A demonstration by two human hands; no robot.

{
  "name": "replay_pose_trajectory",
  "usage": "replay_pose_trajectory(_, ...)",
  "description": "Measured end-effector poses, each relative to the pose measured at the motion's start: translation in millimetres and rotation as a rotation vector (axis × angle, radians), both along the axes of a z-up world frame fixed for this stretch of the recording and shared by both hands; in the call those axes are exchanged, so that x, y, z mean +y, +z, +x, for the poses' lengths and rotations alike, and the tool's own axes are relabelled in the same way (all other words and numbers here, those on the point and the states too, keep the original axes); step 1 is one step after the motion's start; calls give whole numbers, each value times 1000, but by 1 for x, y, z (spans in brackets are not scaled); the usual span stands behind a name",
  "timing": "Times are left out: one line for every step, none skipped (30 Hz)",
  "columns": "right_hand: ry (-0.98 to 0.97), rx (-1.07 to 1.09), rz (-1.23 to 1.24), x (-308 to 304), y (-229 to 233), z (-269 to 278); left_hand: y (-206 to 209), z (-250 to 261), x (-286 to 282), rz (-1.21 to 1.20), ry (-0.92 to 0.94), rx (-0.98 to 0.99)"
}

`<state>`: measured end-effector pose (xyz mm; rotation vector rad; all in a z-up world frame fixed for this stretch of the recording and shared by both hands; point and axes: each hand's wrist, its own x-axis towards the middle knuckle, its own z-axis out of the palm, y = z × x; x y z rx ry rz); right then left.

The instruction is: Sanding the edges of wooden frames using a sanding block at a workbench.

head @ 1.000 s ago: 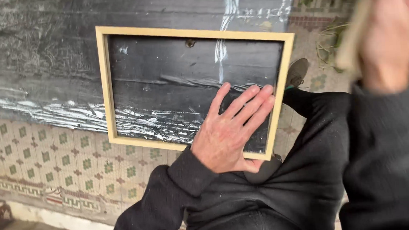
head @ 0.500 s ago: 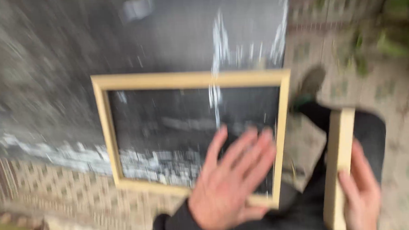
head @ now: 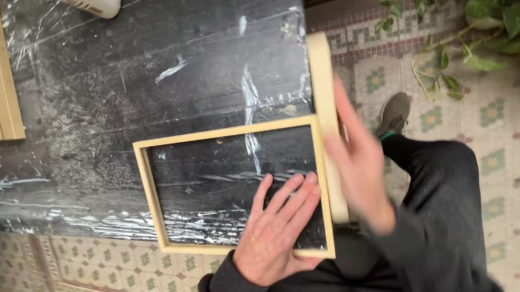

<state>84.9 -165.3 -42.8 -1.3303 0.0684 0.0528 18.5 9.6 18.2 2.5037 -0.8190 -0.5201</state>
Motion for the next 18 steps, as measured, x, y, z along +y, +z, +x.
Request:
replay_pose_trajectory(-20,11,6,1,0,8,0,0,2,6,-20,11)
replay_pose_trajectory(-8,33,2,0,-1,16,-1,-2,2,1,-3,-27)
replay_pose_trajectory(4,56,0,-1,-2,24,-1,-2,2,-4,14,-65)
replay_pose_trajectory(-12,38,2,-4,1,-10,-2,-1,2,-3,-2,-83)
replay_pose_trajectory(7,43,-43,-5,3,-44,-4,1,2,-32,-8,-76)
replay_pose_trajectory(43,61,-76,-4,4,-82,-3,-3,3,-48,0,-57)
replay_pose_trajectory(43,54,-63,3,-30,-124,-4,1,2,-35,0,-64)
replay_pose_trajectory(25,23,-72,5,-51,-178,-3,0,2,-7,6,-43)
replay_pose_trajectory(6,-8,-82,0,-63,-237,-3,-1,1,20,12,-22)
replay_pose_trajectory(-3,-4,-74,0,-45,-197,-4,0,1,29,4,-19)
replay_pose_trajectory(38,21,-81,-2,-26,-158,-3,-1,0,44,4,-10)
replay_pose_trajectory(75,36,-90,-5,-8,-117,-2,1,-1,58,2,-11)
replay_pose_trajectory(64,29,-83,-3,-12,-70,-2,1,-2,64,-9,-19)
replay_pose_trajectory(40,-82,-68,0,-16,-23,-1,0,-2,46,-6,-44)
replay_pose_trajectory(14,-193,-54,2,-19,25,-1,0,-3,29,-3,-69)
replay_pose_trajectory(3,-180,-47,-4,-20,46,5,-1,-6,37,-13,-56)
replay_pose_trajectory(-67,-243,52,-10,-24,66,8,-1,-8,79,-7,-67)
replay_pose_trajectory(-134,-311,150,-15,-29,89,10,0,-10,121,0,-81)
